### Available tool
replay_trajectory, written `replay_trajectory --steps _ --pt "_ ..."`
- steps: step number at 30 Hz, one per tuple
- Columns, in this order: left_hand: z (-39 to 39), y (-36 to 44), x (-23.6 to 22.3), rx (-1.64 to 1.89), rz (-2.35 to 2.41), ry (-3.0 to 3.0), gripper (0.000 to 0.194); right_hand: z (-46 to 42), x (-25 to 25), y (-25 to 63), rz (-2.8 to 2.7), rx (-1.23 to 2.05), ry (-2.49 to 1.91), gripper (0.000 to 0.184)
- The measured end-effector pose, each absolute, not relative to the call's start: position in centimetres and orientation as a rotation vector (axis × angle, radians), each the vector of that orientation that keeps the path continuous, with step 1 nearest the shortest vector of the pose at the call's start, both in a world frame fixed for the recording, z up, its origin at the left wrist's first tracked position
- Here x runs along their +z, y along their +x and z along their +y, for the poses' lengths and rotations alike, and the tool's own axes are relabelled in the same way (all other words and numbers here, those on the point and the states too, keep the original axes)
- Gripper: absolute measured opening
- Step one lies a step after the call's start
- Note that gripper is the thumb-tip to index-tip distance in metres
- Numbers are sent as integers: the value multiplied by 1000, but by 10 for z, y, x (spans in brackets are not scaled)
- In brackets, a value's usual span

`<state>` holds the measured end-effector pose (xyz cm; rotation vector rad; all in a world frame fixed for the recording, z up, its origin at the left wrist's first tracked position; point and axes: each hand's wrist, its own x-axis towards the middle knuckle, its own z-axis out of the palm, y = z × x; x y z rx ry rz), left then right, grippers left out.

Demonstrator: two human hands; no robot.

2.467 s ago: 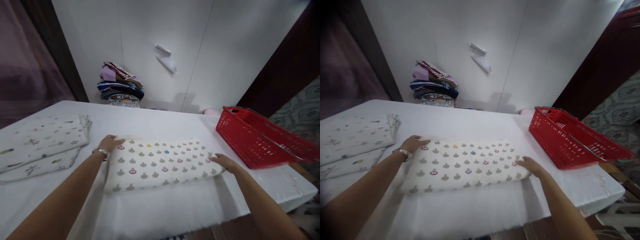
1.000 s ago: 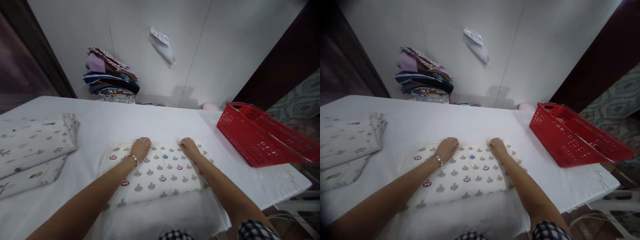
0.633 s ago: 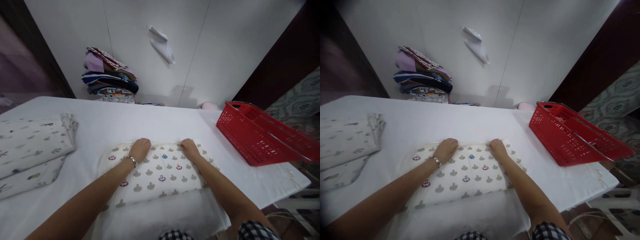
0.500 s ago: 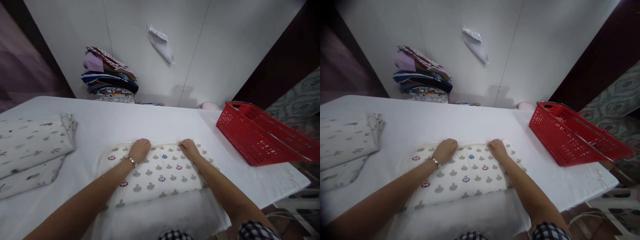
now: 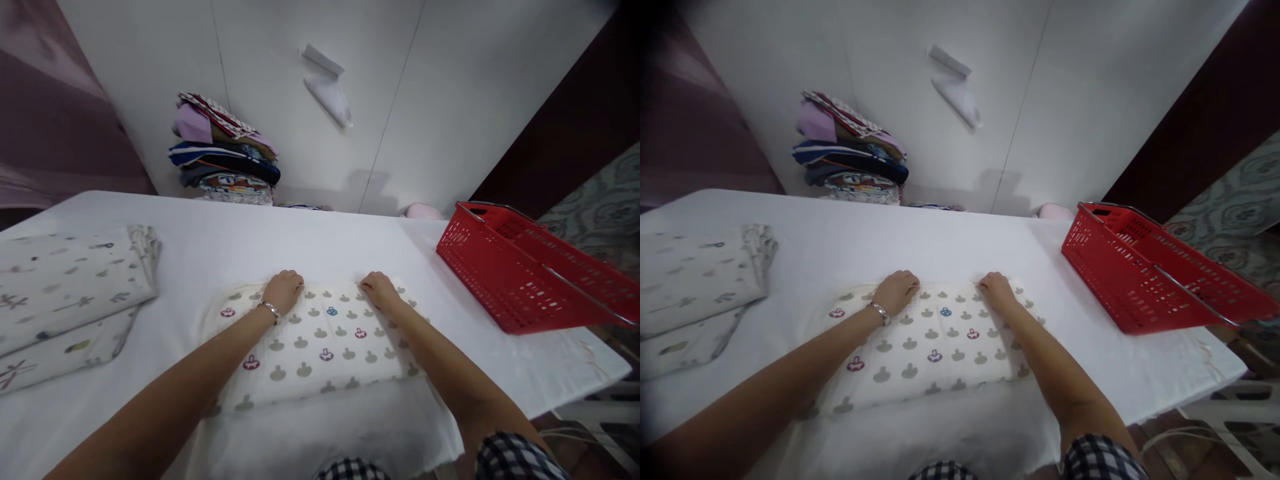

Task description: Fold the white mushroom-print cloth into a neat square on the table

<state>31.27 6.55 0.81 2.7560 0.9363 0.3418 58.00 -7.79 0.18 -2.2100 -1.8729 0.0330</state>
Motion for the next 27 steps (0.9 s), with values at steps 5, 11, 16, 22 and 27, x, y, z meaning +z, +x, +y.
replay_trajectory --steps 5,11,16,22,27 --pt "66 311 8 297 933 2793 19 -81 3 580 -1889 35 -2203 17" --pt "64 312 9 302 901 2857 16 -80 7 574 -1865 1 -2233 10" --pt "64 313 9 315 888 2855 14 -81 7 571 -1862 -18 -2259 9" --pt "64 311 8 368 869 2825 10 -84 7 570 -1889 -31 -2256 13" --pt "63 310 7 341 858 2804 15 -85 7 569 -1899 -52 -2250 10"
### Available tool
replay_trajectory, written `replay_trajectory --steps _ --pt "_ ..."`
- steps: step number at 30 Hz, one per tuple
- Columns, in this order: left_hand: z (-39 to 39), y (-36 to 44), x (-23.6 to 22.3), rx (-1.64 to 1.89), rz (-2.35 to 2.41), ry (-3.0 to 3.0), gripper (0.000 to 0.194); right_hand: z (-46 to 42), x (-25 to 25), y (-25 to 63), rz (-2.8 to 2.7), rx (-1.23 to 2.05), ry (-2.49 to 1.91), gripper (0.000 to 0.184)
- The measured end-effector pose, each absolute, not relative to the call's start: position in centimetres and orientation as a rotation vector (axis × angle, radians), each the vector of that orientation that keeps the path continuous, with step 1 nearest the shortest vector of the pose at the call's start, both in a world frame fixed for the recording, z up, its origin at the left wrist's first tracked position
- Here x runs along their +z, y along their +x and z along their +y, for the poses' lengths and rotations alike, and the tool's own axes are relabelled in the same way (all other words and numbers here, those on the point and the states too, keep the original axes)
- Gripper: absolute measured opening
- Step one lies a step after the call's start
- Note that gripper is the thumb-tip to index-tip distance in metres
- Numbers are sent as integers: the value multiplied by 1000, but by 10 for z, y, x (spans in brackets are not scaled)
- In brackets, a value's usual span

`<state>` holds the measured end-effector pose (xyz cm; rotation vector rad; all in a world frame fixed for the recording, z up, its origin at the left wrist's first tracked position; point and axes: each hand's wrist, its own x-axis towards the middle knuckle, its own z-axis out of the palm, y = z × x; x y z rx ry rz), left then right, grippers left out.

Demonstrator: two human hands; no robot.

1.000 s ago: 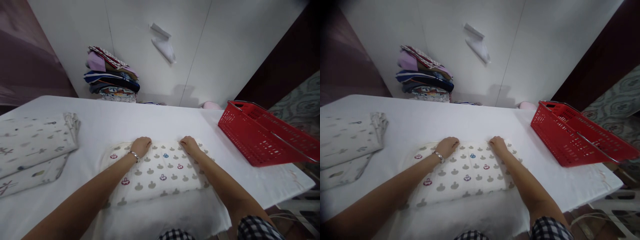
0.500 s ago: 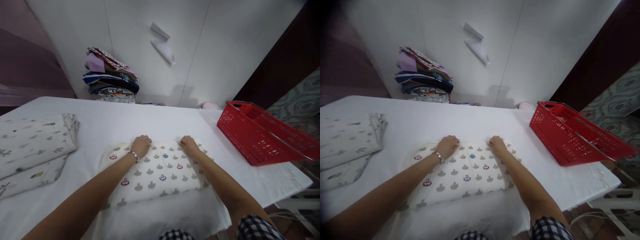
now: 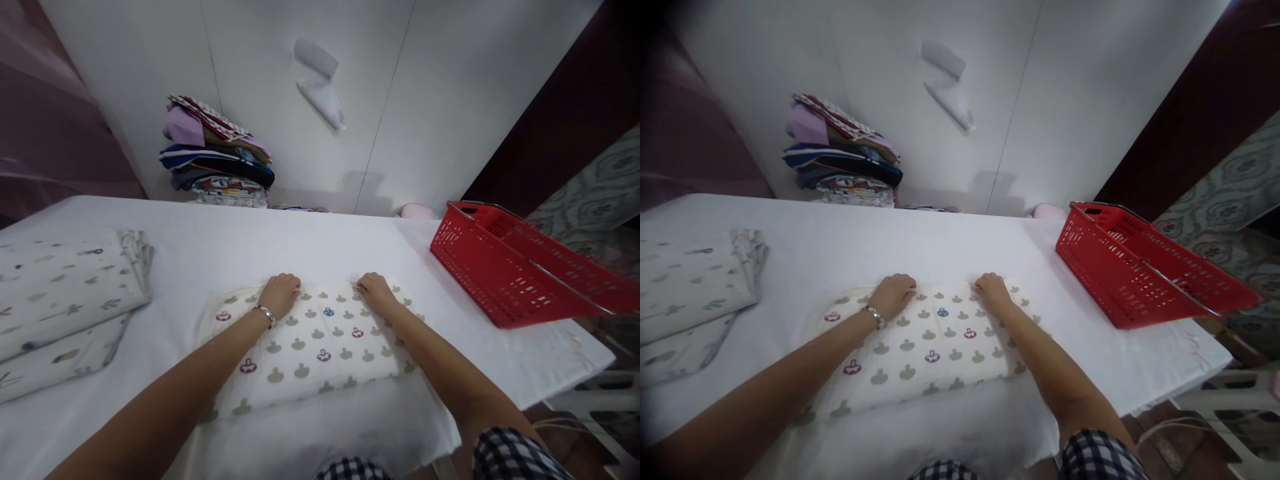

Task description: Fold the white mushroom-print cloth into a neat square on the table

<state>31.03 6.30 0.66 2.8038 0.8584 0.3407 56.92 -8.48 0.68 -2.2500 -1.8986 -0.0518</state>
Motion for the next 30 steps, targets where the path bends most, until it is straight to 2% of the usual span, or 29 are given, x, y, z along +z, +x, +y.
replay_trajectory --steps 5,19,30 --pt "64 310 4 331 837 2824 24 -86 7 567 -1878 -40 -2230 9" --pt "64 316 0 335 978 2738 26 -77 -2 574 -1806 -82 -2222 17" --pt "65 318 4 297 1013 2707 24 -73 1 575 -1791 90 -2291 16"
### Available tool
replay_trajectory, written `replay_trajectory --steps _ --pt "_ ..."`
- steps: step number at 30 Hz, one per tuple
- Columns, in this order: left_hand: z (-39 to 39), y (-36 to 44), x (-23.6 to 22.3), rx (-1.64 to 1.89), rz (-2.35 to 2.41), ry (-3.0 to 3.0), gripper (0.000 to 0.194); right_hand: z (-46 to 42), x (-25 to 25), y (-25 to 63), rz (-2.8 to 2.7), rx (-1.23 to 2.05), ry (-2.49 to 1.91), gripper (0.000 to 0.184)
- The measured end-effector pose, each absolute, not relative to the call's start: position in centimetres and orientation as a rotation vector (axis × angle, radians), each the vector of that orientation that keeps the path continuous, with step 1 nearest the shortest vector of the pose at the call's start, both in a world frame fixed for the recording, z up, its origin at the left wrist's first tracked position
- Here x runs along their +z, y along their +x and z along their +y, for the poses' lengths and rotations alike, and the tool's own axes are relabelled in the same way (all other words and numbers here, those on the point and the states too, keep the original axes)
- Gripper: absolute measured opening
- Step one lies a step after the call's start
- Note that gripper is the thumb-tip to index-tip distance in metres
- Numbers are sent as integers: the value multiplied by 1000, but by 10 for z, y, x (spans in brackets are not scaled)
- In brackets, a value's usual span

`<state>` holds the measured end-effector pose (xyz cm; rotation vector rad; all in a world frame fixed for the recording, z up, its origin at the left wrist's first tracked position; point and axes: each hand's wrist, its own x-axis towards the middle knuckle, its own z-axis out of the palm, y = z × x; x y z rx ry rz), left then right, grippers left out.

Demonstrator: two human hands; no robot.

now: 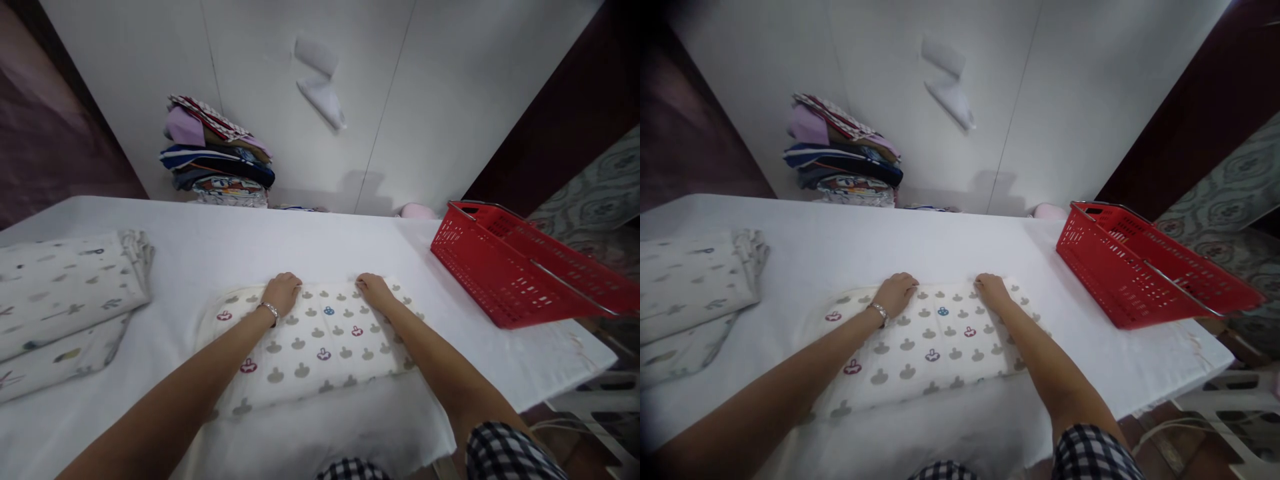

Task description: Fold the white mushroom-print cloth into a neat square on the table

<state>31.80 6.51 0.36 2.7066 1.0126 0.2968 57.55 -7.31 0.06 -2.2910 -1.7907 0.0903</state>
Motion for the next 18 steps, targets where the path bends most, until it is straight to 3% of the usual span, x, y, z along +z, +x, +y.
replay_trajectory --steps 12,18 --pt "69 329 4 197 1058 2614 28 -76 10 577 -1778 89 -2457 23" --pt "39 330 3 429 900 2790 36 -77 8 578 -1740 61 -2452 23"
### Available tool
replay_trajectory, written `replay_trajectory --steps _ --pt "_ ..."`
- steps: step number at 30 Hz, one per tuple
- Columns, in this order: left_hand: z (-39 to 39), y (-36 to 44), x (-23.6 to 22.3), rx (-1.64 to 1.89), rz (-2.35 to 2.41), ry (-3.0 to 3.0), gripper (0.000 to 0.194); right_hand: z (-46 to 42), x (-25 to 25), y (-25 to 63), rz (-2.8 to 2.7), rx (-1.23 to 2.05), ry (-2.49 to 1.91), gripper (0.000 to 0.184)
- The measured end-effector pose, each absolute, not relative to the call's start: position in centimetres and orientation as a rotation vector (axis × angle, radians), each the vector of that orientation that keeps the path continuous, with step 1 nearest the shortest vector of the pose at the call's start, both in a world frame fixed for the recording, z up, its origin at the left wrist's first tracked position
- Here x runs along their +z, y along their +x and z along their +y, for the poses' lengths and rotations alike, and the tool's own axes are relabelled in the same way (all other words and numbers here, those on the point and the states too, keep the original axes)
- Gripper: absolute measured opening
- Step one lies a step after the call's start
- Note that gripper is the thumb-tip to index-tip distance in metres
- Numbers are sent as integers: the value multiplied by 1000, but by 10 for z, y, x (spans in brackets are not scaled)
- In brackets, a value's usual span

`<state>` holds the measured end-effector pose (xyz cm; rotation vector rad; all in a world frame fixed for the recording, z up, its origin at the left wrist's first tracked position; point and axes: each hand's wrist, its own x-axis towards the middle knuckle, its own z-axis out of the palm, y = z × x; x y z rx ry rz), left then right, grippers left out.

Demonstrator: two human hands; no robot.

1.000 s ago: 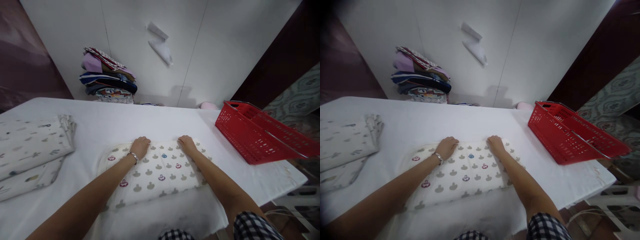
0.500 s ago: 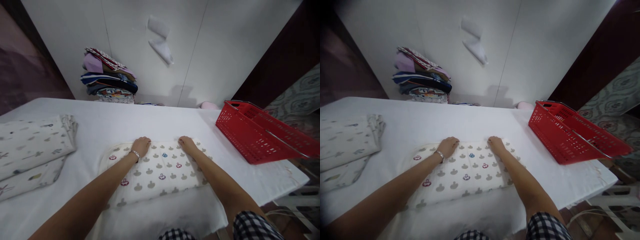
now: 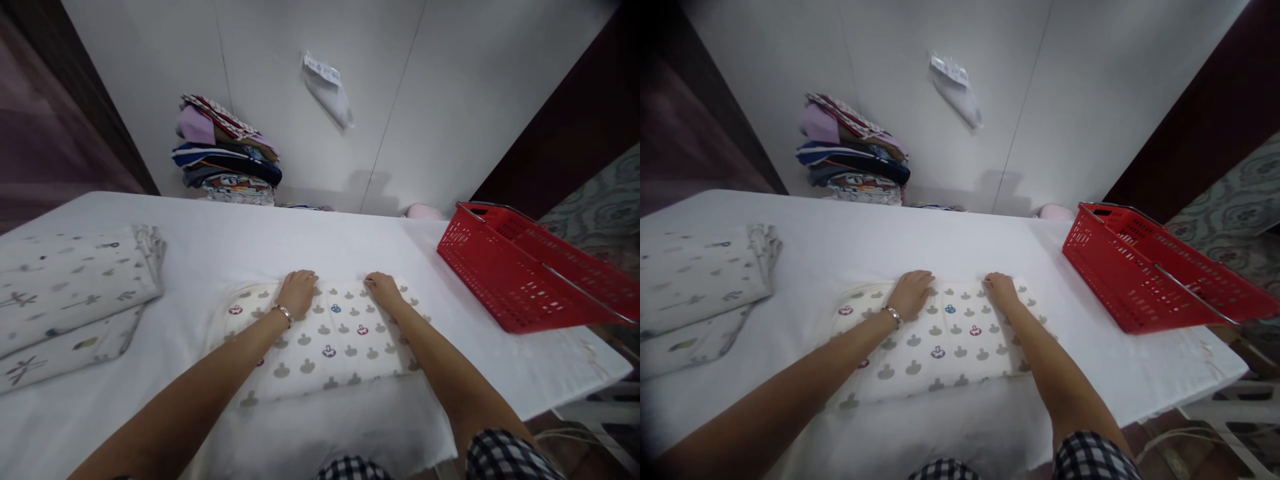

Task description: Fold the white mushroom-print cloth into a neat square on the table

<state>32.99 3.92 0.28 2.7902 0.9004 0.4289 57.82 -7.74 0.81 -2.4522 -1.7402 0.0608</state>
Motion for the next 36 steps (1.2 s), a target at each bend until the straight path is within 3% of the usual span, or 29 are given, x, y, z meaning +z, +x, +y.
replay_trajectory --steps 8,17,27,36 --pt "7 343 -14 110 723 2791 67 -78 0 586 -1738 39 -2391 26" --pt "10 343 -14 72 730 2772 67 -105 -13 573 -1777 -193 -2263 39" --pt "3 323 1 70 661 2805 71 -118 -29 574 -1802 80 -2510 56" --pt "45 230 -4 30 1318 2714 78 -116 -31 572 -1799 52 -2523 56"
